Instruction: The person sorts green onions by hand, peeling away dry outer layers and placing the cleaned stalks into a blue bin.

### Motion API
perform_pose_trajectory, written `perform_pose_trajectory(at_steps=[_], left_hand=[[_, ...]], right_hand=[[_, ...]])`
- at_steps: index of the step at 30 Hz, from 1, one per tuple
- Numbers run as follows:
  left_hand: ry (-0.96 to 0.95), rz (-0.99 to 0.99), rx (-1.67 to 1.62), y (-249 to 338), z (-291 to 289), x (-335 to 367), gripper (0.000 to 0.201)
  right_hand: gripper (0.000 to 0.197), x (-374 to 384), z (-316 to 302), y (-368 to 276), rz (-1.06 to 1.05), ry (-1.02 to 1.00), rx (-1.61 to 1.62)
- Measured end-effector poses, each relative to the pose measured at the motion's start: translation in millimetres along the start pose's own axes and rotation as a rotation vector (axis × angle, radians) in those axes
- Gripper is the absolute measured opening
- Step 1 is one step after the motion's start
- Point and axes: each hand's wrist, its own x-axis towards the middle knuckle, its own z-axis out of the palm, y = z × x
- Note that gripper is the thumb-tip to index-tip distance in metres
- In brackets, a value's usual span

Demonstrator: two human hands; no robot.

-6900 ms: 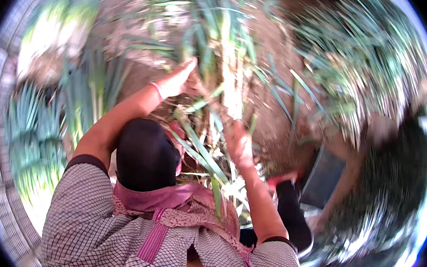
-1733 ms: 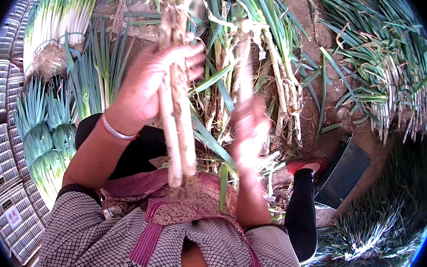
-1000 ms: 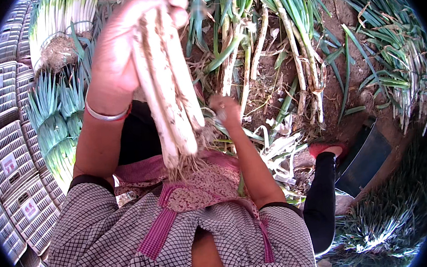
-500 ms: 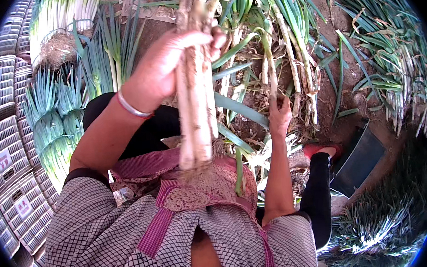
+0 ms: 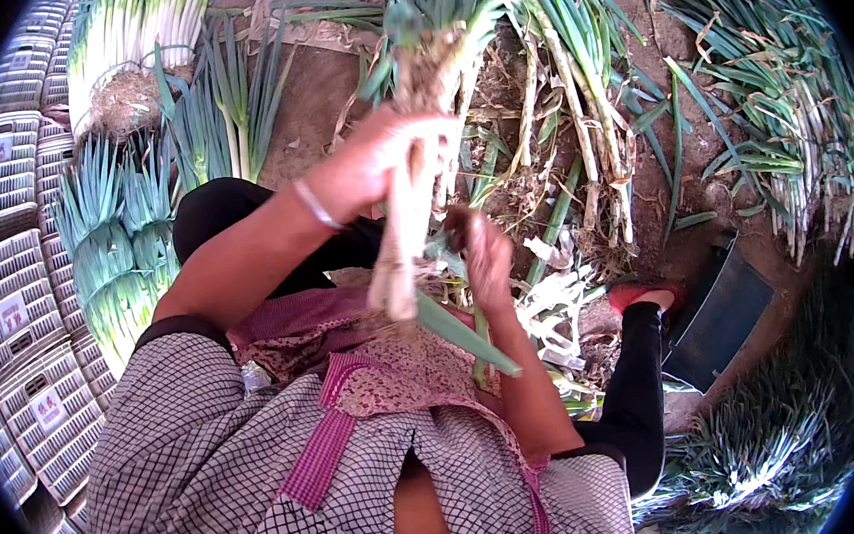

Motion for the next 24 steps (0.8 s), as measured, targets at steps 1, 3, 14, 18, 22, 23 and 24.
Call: perform_pose_trajectory(at_steps=[1, 3, 14, 18, 22, 23, 24], left_hand=[[-0.049, 0.1, 0.013, 24, 13, -24, 0.011], [-0.252, 0.205, 0.012, 62, 23, -62, 0.021], [-0.17, 0.554, 0.095, 91, 25, -58, 0.038], [-0.185, 0.34, -0.149, 96, 22, -34, 0.032], [-0.184, 0.083, -0.496, 90, 7, -14, 0.021], [-0.182, 0.038, -0.496, 89, 4, -6, 0.017], [-0.191, -0.006, -0.518, 88, 2, 0, 0.016]], right_hand=[[0.035, 24, -9, 15, -0.05, 0.116, -0.388], [0.018, 74, -20, 61, -0.16, 0.219, -0.63], [0.067, 195, 32, 147, 0.518, 0.26, -0.708], [0.085, 200, -13, 189, 0.55, 0.144, -0.168], [0.069, 187, -2, 187, 0.484, 0.205, 0.076], [0.059, 195, 1, 214, 0.453, 0.201, -0.054], [0.051, 197, 0, 244, 0.426, 0.213, -0.173]])
